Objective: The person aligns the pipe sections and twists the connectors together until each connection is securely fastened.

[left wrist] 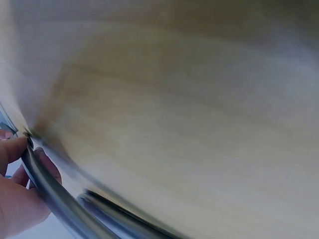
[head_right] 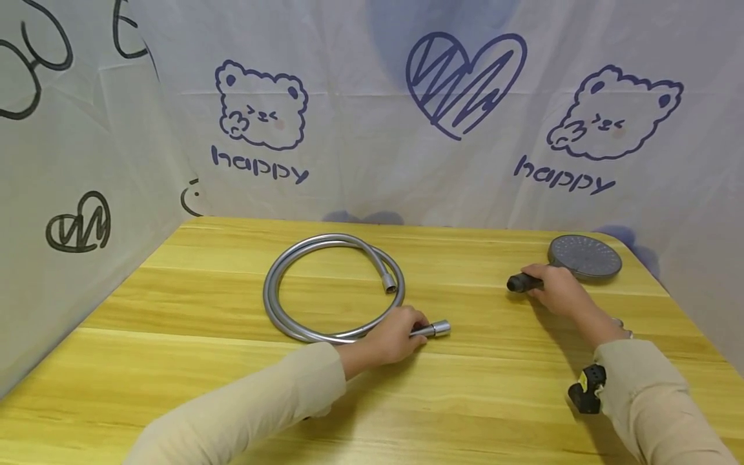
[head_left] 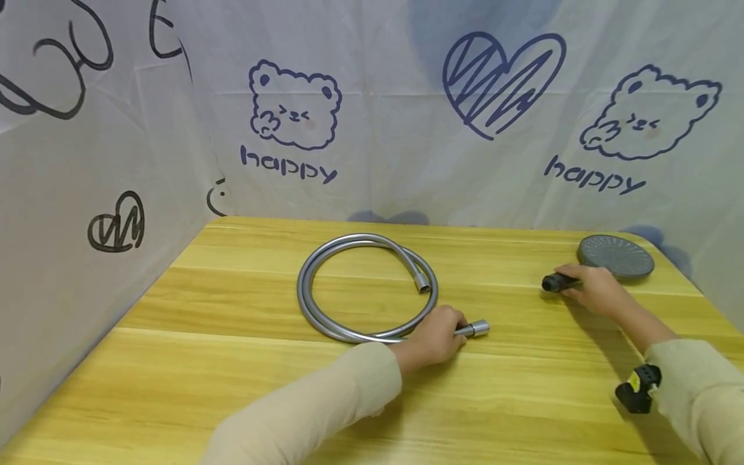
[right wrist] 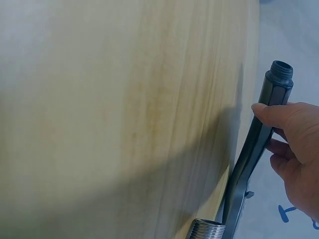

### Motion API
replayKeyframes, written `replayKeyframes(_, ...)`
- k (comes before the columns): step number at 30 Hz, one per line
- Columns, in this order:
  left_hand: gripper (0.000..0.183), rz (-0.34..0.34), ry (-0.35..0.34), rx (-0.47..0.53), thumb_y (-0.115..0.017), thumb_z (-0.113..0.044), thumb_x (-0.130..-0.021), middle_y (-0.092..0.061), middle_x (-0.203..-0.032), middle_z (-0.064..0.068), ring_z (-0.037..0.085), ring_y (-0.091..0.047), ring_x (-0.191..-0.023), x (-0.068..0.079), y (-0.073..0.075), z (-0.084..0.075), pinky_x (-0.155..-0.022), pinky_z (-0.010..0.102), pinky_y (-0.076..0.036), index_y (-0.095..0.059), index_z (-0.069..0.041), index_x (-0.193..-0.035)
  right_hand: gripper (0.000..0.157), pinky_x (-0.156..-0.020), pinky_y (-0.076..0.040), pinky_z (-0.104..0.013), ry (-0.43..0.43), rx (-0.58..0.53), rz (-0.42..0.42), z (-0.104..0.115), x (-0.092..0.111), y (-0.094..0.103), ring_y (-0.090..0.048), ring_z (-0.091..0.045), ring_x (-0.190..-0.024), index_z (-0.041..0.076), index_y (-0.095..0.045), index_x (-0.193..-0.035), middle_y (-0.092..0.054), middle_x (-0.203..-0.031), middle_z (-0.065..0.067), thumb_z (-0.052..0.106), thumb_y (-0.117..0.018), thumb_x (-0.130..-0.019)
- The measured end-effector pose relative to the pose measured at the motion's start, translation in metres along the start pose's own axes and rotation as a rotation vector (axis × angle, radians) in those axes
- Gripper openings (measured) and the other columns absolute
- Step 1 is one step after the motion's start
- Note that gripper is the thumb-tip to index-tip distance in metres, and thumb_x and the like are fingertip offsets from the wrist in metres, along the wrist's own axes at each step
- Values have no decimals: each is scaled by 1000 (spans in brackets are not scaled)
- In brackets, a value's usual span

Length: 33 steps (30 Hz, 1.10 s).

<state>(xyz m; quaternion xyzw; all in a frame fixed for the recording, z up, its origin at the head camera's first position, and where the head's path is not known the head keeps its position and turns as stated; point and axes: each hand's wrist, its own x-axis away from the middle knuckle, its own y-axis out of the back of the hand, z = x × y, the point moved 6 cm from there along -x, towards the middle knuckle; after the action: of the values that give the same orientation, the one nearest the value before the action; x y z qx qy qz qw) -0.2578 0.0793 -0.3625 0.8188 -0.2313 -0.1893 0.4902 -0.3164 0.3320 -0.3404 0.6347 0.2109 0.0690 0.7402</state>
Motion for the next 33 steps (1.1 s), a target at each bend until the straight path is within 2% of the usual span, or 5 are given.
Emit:
replayKeyframes(10, 18, 17, -6, 22, -66, -12, -86, -69, -95, 4, 9, -62, -84, 5, 5, 3, -73, 15, -48, -69, -4, -101, 39, -78, -48, -57, 77, -12, -46, 14, 1, 1, -58, -50, -95, -11, -61, -109, -60, -108, -33, -2, -72, -73)
replayKeyframes(17, 19, 37, -34, 35, -65, -13, -86, -70, -95, 5, 9, -62, -83, 9, 8, 4, -71, 14, -48, -69, -3, -102, 39, -82, -48, -57, 71, -29, -2, 21, 2, 0, -57, -49, -99, -10, -60, -112, -59, -112, -32, 1, -70, -76)
replayKeyframes(33, 20, 41, -86, 54, -66, -11, -85, -69, -96, 8, 13, -62, -86, 16, 12, 16, -76, 16, -48, -68, 0, -102, 39, -78, -50, -54, 107, -77, 2, 37, 2, -1, -60, -46, -96, -9, -61, -111, -61, -109, -31, 1, -72, -75)
